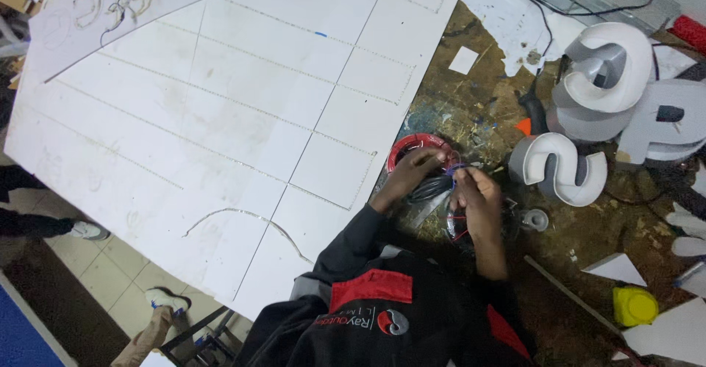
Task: The person measures and cuts a black wire on a white board using a ruler and pliers. They then untangle a bundle of wires, cut a section, and strip the ends of the wire using pliers.
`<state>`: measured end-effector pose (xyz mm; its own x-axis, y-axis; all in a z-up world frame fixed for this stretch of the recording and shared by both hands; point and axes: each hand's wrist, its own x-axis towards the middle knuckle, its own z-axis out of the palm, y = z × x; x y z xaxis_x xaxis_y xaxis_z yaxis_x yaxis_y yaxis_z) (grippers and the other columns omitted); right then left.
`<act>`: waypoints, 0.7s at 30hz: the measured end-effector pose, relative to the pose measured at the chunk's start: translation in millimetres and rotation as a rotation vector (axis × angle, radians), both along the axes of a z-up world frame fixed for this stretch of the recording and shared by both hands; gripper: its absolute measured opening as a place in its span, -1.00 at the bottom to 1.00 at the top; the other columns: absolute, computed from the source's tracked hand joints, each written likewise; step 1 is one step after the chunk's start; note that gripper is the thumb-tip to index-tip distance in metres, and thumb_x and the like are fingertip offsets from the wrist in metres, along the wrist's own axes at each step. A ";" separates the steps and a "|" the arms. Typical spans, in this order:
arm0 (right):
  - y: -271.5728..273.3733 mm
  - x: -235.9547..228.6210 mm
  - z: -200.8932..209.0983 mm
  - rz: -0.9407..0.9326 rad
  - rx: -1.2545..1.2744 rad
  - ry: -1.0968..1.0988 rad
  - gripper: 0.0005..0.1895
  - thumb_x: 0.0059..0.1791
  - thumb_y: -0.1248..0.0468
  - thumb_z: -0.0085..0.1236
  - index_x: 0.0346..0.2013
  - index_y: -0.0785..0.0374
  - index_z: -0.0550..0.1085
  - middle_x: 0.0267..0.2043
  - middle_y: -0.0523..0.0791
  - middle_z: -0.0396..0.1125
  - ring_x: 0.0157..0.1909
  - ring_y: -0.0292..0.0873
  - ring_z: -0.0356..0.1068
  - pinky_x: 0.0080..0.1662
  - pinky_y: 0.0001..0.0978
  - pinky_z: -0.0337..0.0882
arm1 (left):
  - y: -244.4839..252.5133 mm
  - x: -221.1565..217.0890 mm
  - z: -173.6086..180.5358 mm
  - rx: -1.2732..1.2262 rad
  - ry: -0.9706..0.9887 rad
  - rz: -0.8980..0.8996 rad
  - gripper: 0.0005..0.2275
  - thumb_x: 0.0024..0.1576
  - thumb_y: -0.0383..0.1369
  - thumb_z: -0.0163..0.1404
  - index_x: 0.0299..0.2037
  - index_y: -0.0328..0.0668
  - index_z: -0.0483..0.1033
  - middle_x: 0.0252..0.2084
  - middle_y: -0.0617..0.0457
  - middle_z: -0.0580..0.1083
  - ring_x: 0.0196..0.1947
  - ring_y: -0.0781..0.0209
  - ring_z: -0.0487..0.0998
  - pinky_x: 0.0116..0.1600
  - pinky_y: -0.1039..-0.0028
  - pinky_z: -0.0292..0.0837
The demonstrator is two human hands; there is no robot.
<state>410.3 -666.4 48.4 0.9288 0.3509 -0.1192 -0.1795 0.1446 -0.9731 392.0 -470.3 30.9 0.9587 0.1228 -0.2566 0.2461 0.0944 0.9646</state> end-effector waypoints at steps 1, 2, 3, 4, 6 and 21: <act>1.4 2.2 -2.1 -0.010 0.001 -0.003 -0.69 0.27 0.21 0.19 -0.11 0.50 0.53 -0.63 -0.15 0.14 -0.62 -0.24 0.35 -0.40 -0.42 0.39 | -4.2 -8.0 20.9 0.001 -0.003 -0.010 -0.48 0.34 0.27 0.18 0.35 0.24 0.69 0.29 -0.08 0.61 0.39 -0.13 0.59 0.45 0.02 0.46; 2.8 4.2 -4.2 -0.070 0.002 0.049 -0.71 0.25 0.20 0.22 -0.10 0.45 0.54 -0.55 -0.16 0.22 -0.59 -0.31 0.31 -0.45 -0.43 0.39 | -8.2 -16.3 41.8 0.039 -0.090 -0.085 -0.48 0.32 0.15 0.22 0.38 0.12 0.65 0.24 -0.20 0.62 0.35 -0.23 0.62 0.40 -0.02 0.51; 4.9 4.4 -6.6 -0.128 0.003 0.104 -0.74 0.23 0.20 0.25 -0.09 0.41 0.56 -0.48 -0.17 0.30 -0.56 -0.39 0.26 -0.50 -0.44 0.40 | -11.5 -27.1 62.4 0.077 -0.173 -0.157 -0.47 0.31 0.02 0.27 0.42 0.00 0.61 0.18 -0.32 0.64 0.31 -0.33 0.64 0.36 -0.05 0.56; 7.5 7.2 4.9 -0.135 0.004 0.104 -0.74 0.23 0.20 0.25 -0.09 0.41 0.56 -0.48 -0.17 0.30 -0.56 -0.39 0.26 -0.50 -0.44 0.40 | -3.7 -26.8 60.4 0.077 -0.174 -0.164 -0.47 0.31 0.02 0.27 0.42 0.00 0.61 0.18 -0.32 0.64 0.31 -0.33 0.64 0.36 -0.05 0.56; 10.3 8.1 26.3 -0.118 0.033 0.076 -0.69 0.27 0.23 0.21 -0.16 0.50 0.57 -0.70 -0.11 0.08 -0.68 -0.24 0.22 -0.57 -0.38 0.35 | 9.2 -32.1 54.2 0.181 -0.297 -0.313 -0.20 0.14 -0.09 0.46 0.56 -0.19 0.41 0.28 -0.56 0.56 0.30 -0.65 0.58 0.37 -0.26 0.52; -7.4 20.8 26.9 -0.106 -0.329 0.188 -0.47 0.31 -0.11 0.19 0.10 0.39 0.56 -0.20 -0.13 0.29 -0.21 -0.25 0.28 -0.13 -0.33 0.38 | -9.2 -44.3 38.0 -0.075 -0.417 -0.076 -0.71 0.25 -0.37 0.36 0.10 -0.24 0.61 -0.53 -0.10 0.60 -0.70 0.28 0.59 -0.53 0.52 0.56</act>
<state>431.1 -673.8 75.2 0.9092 0.1690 -0.3805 -0.3595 -0.1421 -0.9223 347.7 -479.5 69.0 0.9878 0.0437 0.1497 -0.1550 0.1647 0.9741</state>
